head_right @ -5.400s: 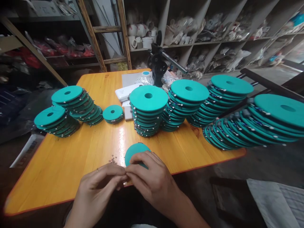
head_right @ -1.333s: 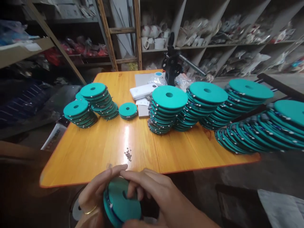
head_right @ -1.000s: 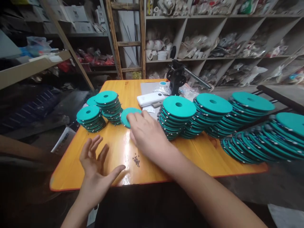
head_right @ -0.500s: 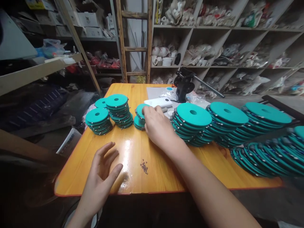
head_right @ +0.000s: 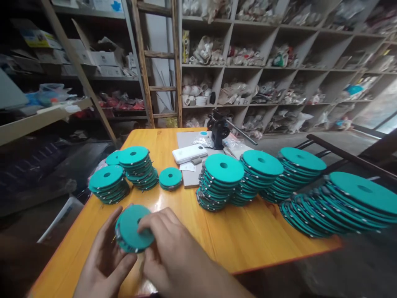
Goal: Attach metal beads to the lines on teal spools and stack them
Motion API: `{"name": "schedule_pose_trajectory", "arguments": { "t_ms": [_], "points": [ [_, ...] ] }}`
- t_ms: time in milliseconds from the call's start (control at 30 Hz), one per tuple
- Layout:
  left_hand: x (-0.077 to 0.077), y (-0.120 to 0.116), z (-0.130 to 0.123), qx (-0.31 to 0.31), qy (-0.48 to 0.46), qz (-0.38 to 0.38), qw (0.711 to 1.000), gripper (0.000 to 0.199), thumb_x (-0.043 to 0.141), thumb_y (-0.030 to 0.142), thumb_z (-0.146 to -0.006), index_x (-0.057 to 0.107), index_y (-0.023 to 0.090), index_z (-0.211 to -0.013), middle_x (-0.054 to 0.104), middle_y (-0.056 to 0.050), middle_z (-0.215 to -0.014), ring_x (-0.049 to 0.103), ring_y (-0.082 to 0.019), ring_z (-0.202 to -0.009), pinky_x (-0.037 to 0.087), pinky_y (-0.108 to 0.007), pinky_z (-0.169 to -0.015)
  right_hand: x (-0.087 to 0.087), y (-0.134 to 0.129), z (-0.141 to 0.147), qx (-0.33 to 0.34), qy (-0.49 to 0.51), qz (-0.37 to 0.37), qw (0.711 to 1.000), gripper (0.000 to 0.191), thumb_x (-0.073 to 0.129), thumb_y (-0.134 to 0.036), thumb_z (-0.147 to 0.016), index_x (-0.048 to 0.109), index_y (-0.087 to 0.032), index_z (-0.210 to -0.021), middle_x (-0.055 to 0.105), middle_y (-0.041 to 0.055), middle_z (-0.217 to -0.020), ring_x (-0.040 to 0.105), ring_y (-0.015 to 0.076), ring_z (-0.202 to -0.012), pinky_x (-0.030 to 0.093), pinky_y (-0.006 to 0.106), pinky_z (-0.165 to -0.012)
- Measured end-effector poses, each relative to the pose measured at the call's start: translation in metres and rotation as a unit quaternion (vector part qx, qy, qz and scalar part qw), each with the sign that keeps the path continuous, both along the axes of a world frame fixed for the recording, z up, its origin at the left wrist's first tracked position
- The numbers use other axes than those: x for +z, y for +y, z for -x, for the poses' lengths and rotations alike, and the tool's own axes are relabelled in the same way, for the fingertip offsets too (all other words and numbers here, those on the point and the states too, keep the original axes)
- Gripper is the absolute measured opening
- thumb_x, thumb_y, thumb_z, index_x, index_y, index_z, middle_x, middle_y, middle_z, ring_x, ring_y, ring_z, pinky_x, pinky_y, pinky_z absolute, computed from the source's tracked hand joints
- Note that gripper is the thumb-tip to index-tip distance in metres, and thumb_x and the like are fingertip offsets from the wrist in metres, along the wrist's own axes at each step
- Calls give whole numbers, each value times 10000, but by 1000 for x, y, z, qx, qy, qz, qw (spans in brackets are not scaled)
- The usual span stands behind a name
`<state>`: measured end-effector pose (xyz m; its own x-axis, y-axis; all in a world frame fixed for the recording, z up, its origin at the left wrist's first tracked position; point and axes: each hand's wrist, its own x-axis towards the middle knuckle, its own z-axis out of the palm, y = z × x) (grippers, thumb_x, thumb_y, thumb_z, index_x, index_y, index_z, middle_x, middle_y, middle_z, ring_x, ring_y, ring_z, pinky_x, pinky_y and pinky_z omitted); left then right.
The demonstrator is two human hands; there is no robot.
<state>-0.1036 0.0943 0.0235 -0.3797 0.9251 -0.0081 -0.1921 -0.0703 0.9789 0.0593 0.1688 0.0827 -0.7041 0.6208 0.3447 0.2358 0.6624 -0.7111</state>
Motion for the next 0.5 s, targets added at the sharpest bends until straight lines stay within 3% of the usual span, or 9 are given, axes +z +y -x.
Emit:
{"name": "schedule_pose_trajectory", "arguments": {
  "t_ms": [133,267,367,500],
  "points": [
    [7,3,-3,-4,73,41,997,724,845,307,-671,511,332,-1314,624,-29,-1326,615,-300,-1186,593,-291,-884,-15,-12,-4,-14,51,9,999,375,513,30,-714,514,-171,-1031,603,49,-1076,520,177,-1041,461,293,-914],
    [17,15,-10,4,142,39,989,629,828,374,-680,558,299,-1243,668,-41,-1220,657,-278,-1100,609,-288,-833,-18,-10,-14,-31,89,50,994,404,512,33,-730,531,-186,-1070,604,33,-1114,549,144,-1056,476,242,-891],
    [28,32,-16,-4,186,29,982,616,788,403,-729,529,329,-1283,587,-33,-1312,609,-256,-1160,590,-288,-866,-20,-6,-28,-72,116,59,989,462,514,11,-775,513,-224,-1173,575,22,-1208,551,122,-1101,475,217,-907],
    [44,57,-21,-38,257,11,966,520,693,422,-820,502,392,-1303,429,1,-1411,514,-229,-1247,551,-304,-914,-35,-2,-56,-145,110,53,982,351,506,-79,-854,509,-242,-1165,565,23,-1207,580,119,-1019,491,223,-852]
  ]
}}
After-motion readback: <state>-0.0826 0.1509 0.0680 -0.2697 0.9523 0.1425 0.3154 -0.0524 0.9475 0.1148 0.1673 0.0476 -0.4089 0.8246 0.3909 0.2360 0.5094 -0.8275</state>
